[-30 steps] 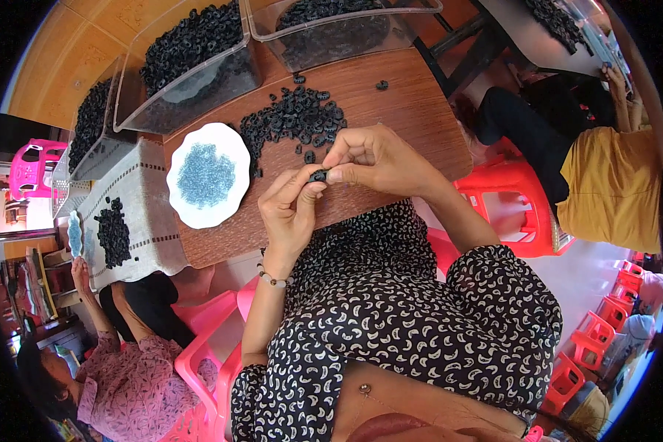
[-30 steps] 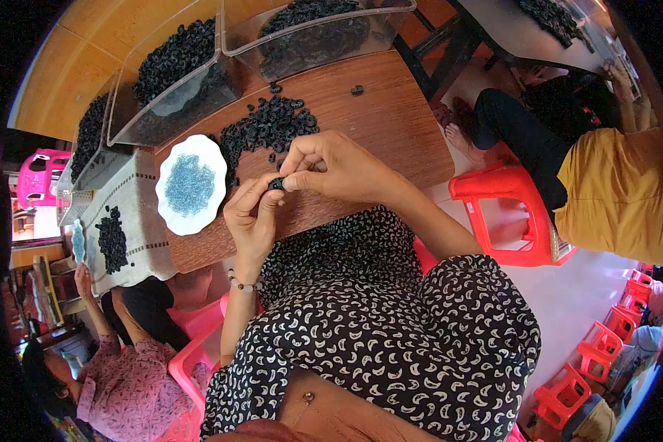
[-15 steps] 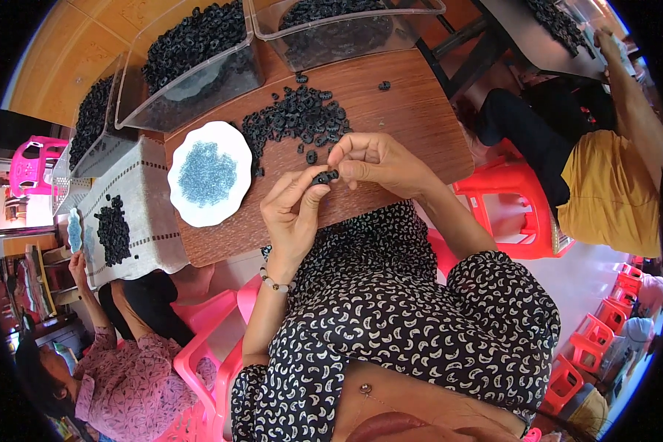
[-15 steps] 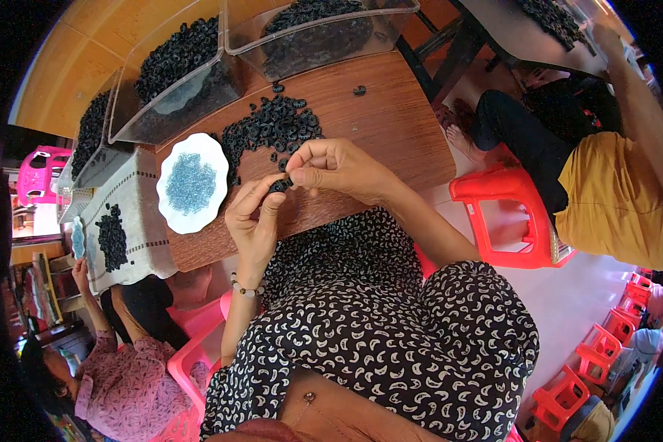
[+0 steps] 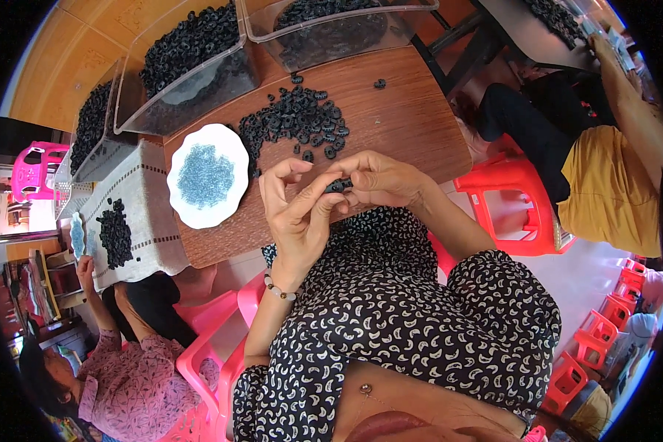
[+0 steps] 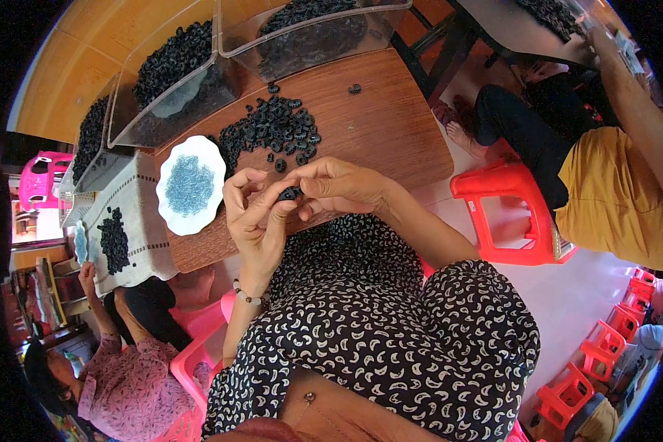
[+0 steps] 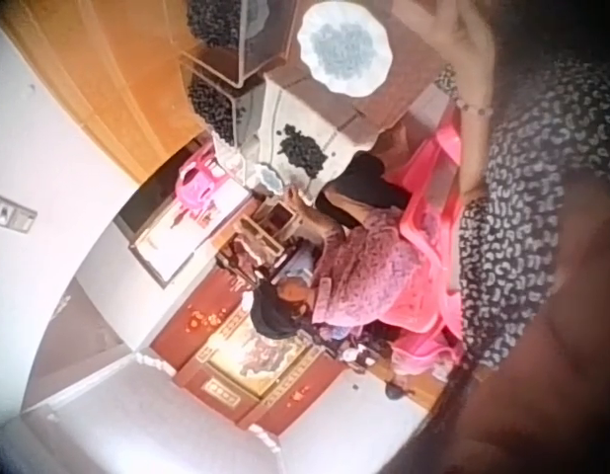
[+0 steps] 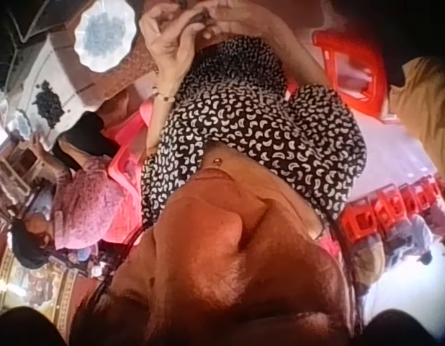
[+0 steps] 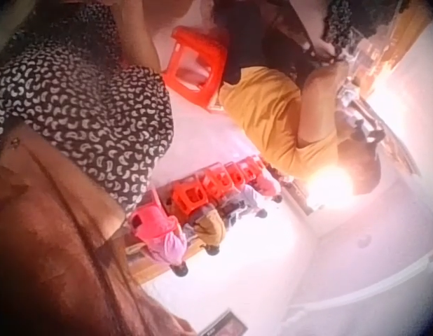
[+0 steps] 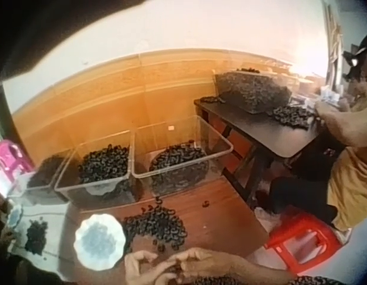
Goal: Assembling small blue beads into black circular components by hand.
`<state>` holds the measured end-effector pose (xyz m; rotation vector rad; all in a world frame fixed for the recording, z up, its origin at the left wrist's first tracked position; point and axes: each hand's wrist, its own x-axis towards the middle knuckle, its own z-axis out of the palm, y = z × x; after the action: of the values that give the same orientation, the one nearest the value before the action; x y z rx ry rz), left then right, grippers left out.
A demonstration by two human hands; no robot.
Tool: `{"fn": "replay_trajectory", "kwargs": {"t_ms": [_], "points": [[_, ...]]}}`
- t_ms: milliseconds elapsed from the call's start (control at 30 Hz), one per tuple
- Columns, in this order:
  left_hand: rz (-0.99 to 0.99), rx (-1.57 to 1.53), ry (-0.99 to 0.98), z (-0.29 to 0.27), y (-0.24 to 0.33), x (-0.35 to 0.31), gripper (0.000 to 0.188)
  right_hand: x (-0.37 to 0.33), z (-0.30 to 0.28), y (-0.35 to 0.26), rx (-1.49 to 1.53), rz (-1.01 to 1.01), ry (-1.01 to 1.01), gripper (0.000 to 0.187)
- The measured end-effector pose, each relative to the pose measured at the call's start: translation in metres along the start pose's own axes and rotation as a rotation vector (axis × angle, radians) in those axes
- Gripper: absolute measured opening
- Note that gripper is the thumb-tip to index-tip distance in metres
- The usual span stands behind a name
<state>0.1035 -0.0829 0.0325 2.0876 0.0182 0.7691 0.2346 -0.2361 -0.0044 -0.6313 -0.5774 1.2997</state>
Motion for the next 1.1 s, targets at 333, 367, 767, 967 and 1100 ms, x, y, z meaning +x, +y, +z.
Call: {"fn": "replay_trajectory", "kwargs": {"t_ms": [333, 367, 767, 967, 1100], "points": [[0.037, 0.063, 0.012, 0.002, 0.003, -0.002, 0.024, -0.002, -0.004, 0.008, 0.202, 0.083, -0.024, 0.043], [0.037, 0.063, 0.011, 0.002, 0.003, -0.002, 0.024, -0.001, -0.005, 0.009, 0.23, 0.094, -0.02, 0.043], [0.106, 0.167, 0.023, 0.006, 0.004, -0.003, 0.023, 0.002, -0.001, 0.016, 0.358, 0.068, 0.048, 0.032], [0.127, 0.219, 0.076, 0.011, 0.002, -0.003, 0.022, 0.005, -0.004, 0.025, 0.354, 0.052, 0.023, 0.037], [0.093, 0.189, 0.08, 0.012, -0.005, -0.001, 0.02, 0.007, 0.002, 0.021, 0.327, 0.045, 0.026, 0.04]]}}
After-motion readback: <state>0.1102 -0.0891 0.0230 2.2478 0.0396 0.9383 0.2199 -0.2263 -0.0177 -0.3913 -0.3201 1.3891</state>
